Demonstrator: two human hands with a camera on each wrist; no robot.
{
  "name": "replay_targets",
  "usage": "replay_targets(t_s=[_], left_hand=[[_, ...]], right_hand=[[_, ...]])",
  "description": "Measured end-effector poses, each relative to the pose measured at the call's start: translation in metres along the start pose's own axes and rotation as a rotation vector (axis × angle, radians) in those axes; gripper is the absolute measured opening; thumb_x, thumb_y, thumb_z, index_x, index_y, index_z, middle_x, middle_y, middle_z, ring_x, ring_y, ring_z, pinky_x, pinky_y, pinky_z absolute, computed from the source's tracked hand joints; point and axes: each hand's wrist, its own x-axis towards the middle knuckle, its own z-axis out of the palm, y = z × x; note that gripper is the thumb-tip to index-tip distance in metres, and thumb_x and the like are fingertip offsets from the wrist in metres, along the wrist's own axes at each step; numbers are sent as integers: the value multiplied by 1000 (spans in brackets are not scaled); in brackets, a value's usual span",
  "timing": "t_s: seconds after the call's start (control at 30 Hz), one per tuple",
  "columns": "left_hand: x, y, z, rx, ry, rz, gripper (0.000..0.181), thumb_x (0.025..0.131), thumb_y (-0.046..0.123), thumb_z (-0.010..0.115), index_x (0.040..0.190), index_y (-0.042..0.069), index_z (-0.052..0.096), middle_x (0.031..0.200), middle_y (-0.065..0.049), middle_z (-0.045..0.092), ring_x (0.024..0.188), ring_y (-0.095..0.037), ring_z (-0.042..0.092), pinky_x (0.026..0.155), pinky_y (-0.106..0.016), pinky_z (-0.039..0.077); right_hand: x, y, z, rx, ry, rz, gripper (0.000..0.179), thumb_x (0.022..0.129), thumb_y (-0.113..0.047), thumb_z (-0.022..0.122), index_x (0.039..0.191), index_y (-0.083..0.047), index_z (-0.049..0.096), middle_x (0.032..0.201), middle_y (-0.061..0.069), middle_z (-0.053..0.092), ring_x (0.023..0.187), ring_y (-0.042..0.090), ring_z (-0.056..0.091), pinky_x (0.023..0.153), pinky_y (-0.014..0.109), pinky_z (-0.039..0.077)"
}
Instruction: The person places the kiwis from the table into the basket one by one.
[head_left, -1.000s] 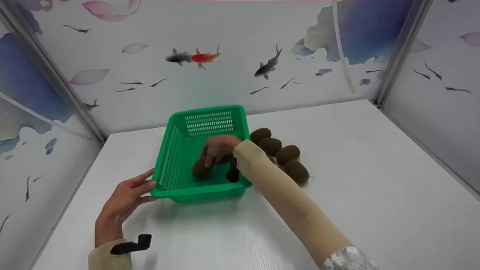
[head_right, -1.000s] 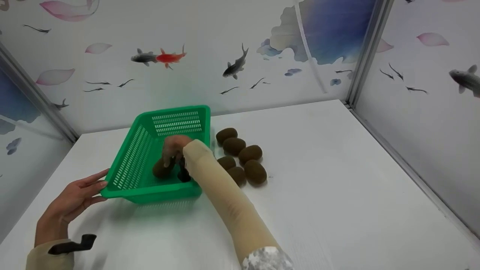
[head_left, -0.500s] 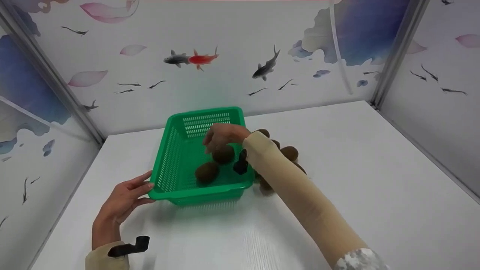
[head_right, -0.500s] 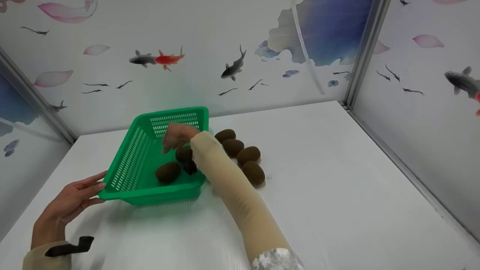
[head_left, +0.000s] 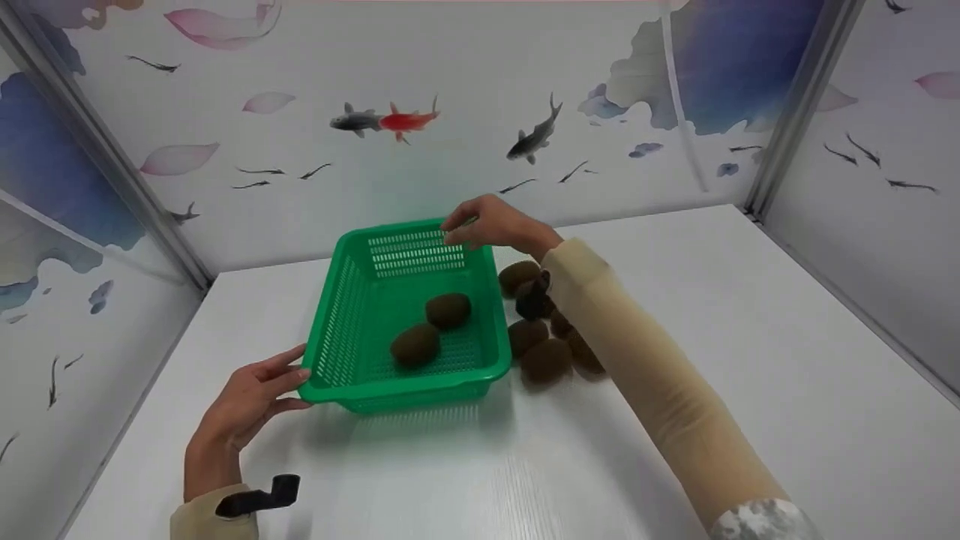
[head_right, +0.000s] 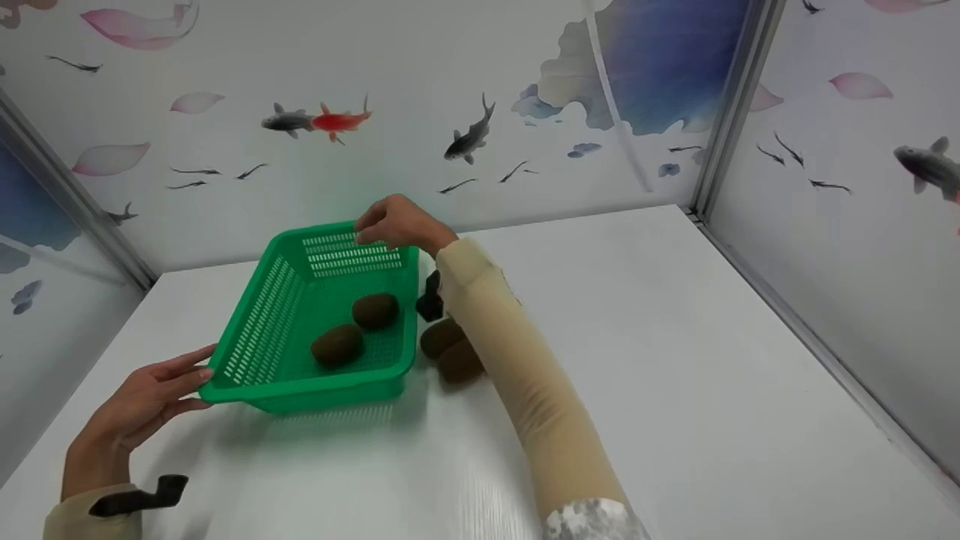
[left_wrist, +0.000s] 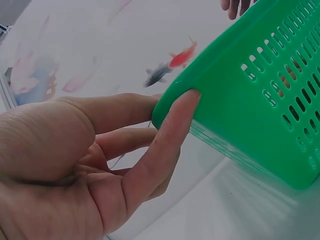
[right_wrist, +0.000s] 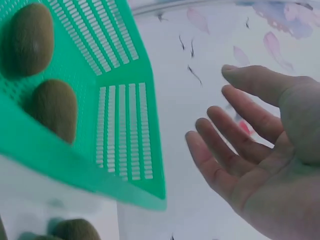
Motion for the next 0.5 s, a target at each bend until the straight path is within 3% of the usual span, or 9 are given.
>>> replay_targets(t_s=[0.2,0.5], left_hand=[[0,0,-1,6,-2,4,66,100,24,63,156,5,32,116,1,66,94,-10,70,84,-25,60],[0,1,0,2,0,-16,68,100,25,64,156,6,32,119,0,66,95,-10,70,85,-25,60]], right_hand=[[-3,18,-16,-17,113,-4,35,97,-30,66,127,-13,66,130,7,64,120,26,61,109,44,49],[-9,64,-27,83,265,18,36,98,-29,65,128,-10,65,131,9,64,123,25,59,112,47,45]])
